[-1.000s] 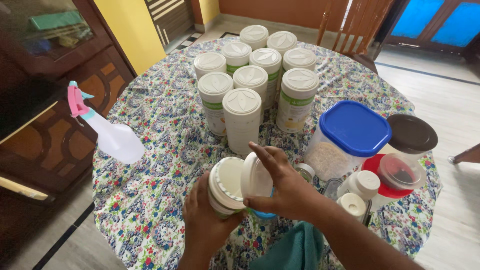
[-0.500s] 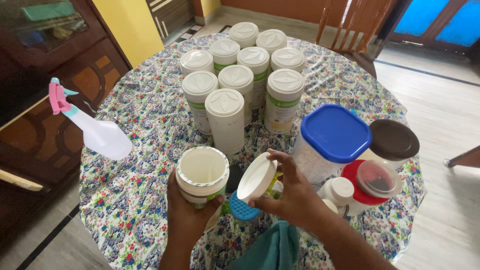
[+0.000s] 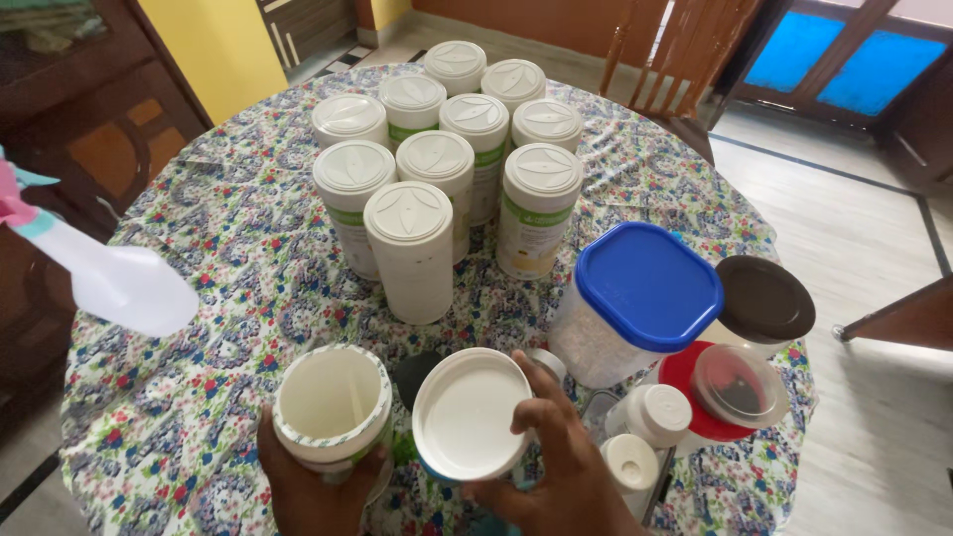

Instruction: The person wipes the exterior and lid of a white plastic container with a green cloth, then places it on a shelf. They return to the table and wipe another container's lid and body with the cloth.

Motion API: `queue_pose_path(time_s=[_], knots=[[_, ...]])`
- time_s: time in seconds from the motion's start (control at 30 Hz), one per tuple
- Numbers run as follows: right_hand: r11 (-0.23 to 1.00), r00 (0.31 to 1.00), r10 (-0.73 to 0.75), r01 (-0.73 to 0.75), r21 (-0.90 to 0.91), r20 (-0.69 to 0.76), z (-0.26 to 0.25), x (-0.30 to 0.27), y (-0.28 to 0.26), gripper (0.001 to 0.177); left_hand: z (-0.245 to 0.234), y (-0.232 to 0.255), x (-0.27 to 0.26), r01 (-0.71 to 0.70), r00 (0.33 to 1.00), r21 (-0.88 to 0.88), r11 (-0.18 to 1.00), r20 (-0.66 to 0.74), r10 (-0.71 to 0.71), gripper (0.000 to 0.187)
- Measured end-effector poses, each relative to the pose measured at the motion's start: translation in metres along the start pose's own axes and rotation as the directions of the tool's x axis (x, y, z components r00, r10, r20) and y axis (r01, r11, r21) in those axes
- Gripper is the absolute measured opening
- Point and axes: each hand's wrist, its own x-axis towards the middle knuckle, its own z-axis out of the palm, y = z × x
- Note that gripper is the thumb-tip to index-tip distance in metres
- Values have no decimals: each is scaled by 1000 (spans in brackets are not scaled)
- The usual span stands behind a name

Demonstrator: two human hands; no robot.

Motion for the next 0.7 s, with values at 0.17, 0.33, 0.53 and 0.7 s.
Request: queue_pose_path(time_s=[0.17,0.33,0.53,0.7], knots=[[998,995,-39,35,-47,-89,13,-13,-5,69,-14,-33,-8,-2,998,37,999,61,0,111],[992,980,-33,56,110,-197,35,-30,-13,70,-18,-72,-18,-95,993,69,993,79,89,109],[839,937,-201,315,444,-284,98,-76,10,60,-40,-147,-47,-683,684,-24,730,-372,627,92],[777,957,-206,287,561,-204,147,-127,28,51,-7,-166,-96,-28,817,-823,568,308,487,89]])
